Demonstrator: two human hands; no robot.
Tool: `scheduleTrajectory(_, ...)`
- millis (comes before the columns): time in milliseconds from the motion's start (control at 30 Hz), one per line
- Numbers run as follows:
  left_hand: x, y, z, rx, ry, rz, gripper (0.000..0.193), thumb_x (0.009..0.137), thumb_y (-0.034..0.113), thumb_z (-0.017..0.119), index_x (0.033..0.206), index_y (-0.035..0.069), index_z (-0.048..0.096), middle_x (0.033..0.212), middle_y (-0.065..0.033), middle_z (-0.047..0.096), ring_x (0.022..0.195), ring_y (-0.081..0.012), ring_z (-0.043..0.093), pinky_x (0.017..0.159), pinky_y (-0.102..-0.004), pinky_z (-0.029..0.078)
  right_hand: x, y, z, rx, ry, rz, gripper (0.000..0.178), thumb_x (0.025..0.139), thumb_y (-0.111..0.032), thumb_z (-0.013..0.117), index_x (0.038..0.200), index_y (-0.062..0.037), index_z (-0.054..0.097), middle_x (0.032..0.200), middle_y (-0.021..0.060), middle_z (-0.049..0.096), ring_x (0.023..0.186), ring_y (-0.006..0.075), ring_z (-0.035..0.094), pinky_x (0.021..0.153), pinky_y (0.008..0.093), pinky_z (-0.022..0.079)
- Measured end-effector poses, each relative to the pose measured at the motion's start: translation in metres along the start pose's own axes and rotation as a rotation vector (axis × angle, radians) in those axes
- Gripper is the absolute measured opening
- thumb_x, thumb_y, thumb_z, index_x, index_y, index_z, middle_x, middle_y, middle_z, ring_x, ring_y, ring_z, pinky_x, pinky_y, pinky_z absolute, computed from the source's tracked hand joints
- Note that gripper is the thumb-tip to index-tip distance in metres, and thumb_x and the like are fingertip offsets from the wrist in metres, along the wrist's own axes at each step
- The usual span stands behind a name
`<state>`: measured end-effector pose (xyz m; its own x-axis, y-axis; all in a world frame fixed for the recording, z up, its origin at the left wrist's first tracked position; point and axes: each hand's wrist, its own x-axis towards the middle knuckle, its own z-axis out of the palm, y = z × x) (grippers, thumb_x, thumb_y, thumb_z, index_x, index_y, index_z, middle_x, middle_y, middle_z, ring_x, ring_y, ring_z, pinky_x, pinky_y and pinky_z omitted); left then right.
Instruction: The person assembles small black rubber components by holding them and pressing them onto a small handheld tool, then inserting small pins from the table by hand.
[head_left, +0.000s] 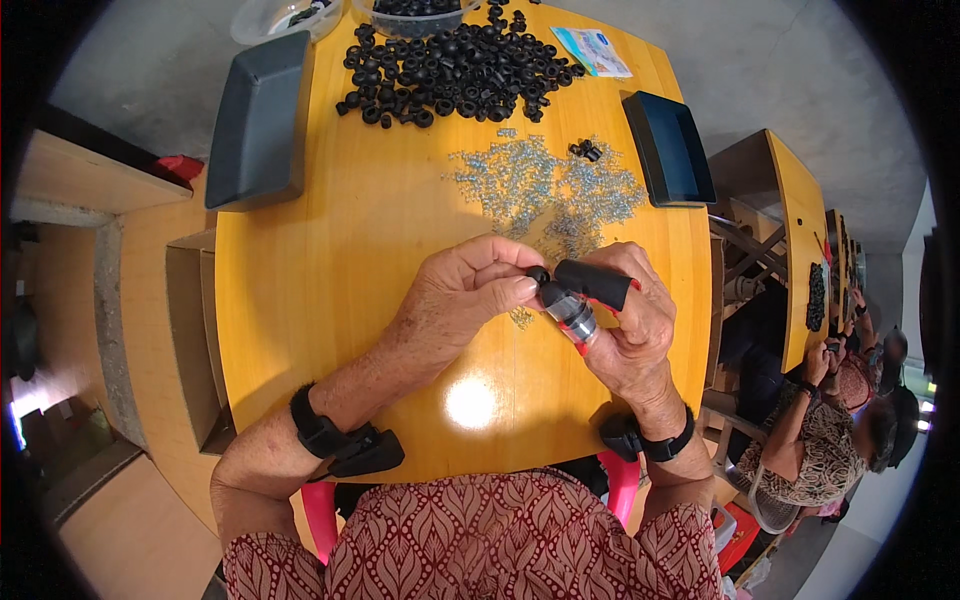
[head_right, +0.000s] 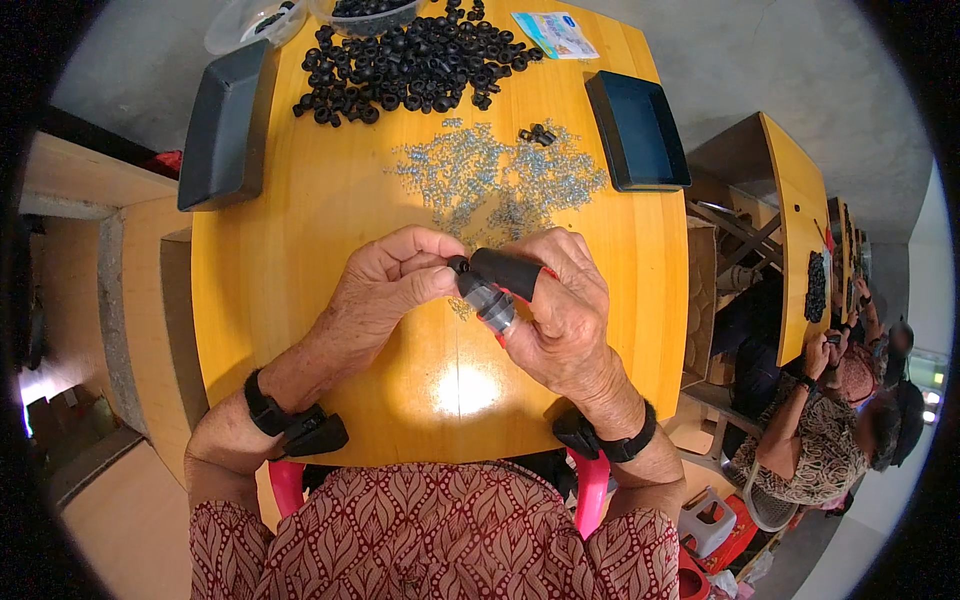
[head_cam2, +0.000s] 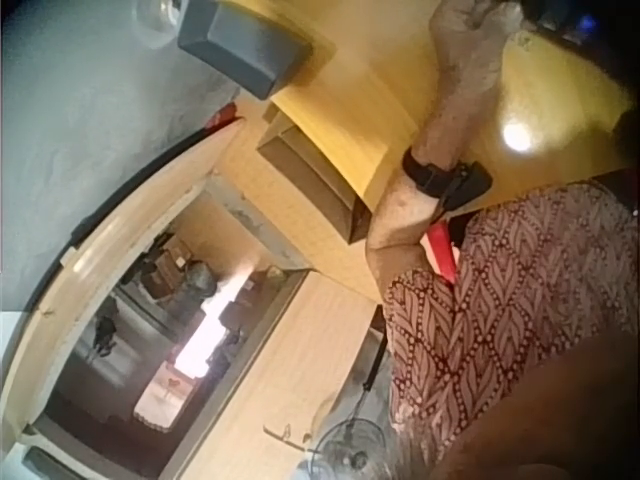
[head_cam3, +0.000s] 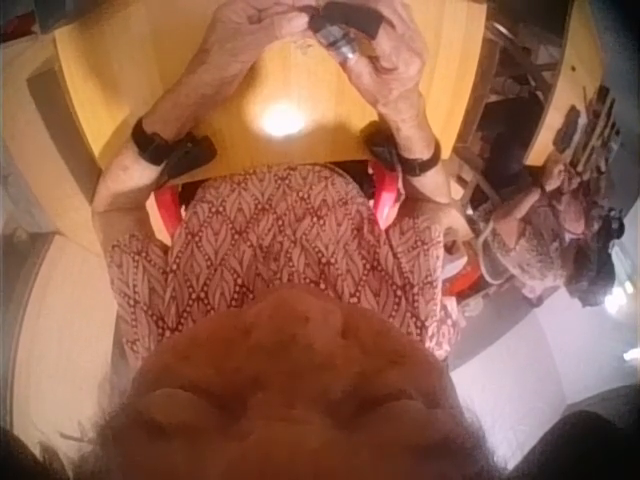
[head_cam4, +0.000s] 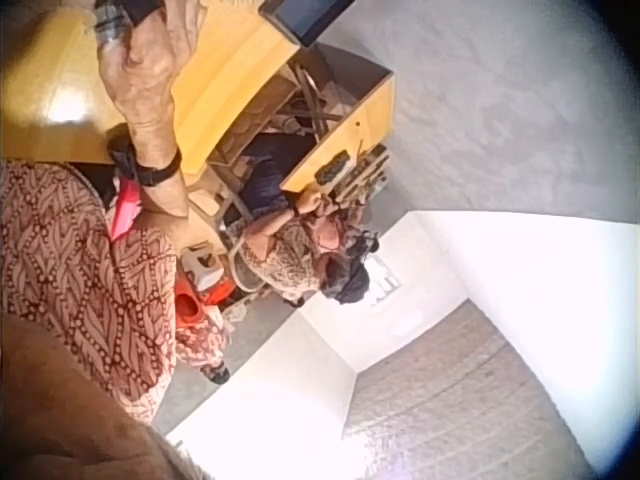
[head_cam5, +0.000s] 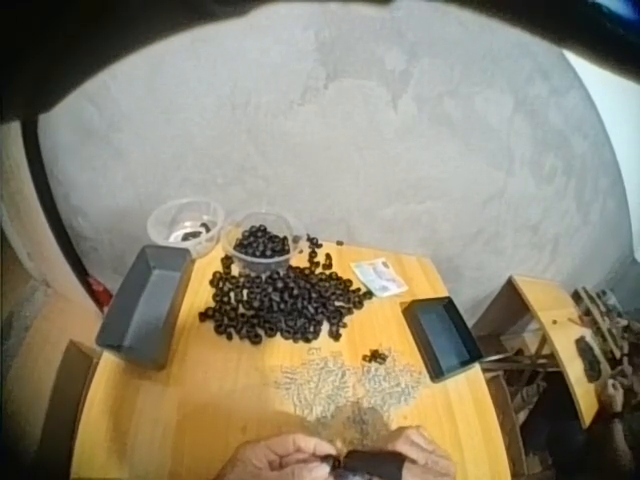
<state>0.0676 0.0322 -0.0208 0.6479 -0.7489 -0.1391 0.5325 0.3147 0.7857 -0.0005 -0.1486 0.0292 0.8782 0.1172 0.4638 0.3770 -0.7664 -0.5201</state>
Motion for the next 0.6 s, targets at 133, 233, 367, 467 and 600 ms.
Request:
scheduleTrajectory(133, 0.0005, 0.0004, -0.0005, -0.044, -0.026, -0.002, 0.024, 0.092, 0.014, 0.064, 0.113, 0.002, 0.060, 0.104, -0.0040, 0.066, 0.096, -0.0112, 0.061, 0.090, -0.0263, 0.047, -0.0027, -0.0016, 0.0010, 0.086, 0.021, 0.042, 0.028, 0.068, -0.004, 0.078, 0.095, -0.0038, 0.069, 0.086, 0.0092, 0.064, 0.077, 0.0256, 0.060, 0.067, 0.0340, 0.046)
scheduleTrajectory(233, 0.0011, 0.0023, 0.0017, -0.100, 0.011, -0.021, 0.024, 0.092, 0.014, 0.065, 0.113, 0.002, 0.060, 0.103, -0.0034, 0.065, 0.096, -0.0108, 0.061, 0.090, -0.0262, 0.047, -0.0055, -0.0011, -0.0008, 0.092, 0.018, 0.062, 0.028, 0.069, -0.004, 0.077, 0.096, -0.0029, 0.069, 0.087, 0.0098, 0.064, 0.079, 0.0261, 0.060, 0.068, 0.0343, 0.047)
scheduleTrajectory(367, 0.0005, 0.0012, 0.0000, -0.086, 0.010, -0.012, 0.024, 0.092, 0.014, 0.064, 0.113, 0.002, 0.060, 0.101, -0.0032, 0.065, 0.096, -0.0106, 0.061, 0.089, -0.0258, 0.048, -0.0048, -0.0002, -0.0008, -0.028, -0.015, -0.079, 0.027, 0.065, -0.003, 0.074, 0.090, 0.0002, 0.067, 0.091, 0.0121, 0.064, 0.080, 0.0288, 0.061, 0.072, 0.0381, 0.047)
scheduleTrajectory(467, 0.0007, -0.0006, -0.0015, -0.047, 0.007, 0.012, 0.022, 0.094, 0.010, 0.060, 0.113, -0.001, 0.057, 0.100, -0.0055, 0.065, 0.094, -0.0113, 0.061, 0.087, -0.0264, 0.048, -0.0025, -0.0001, -0.0014, -0.131, -0.058, -0.207, 0.026, 0.059, -0.003, 0.072, 0.083, 0.0015, 0.064, 0.093, 0.0138, 0.064, 0.082, 0.0308, 0.060, 0.075, 0.0422, 0.047)
scheduleTrajectory(600, 0.0006, -0.0001, -0.0006, 0.002, 0.016, 0.000, 0.020, 0.094, 0.009, 0.059, 0.112, -0.001, 0.057, 0.099, -0.0051, 0.064, 0.092, -0.0105, 0.060, 0.085, -0.0260, 0.048, -0.0044, 0.0029, -0.0020, -0.153, -0.095, -0.198, 0.024, 0.058, -0.004, 0.070, 0.080, 0.0016, 0.063, 0.094, 0.0137, 0.063, 0.084, 0.0313, 0.060, 0.077, 0.0442, 0.046)
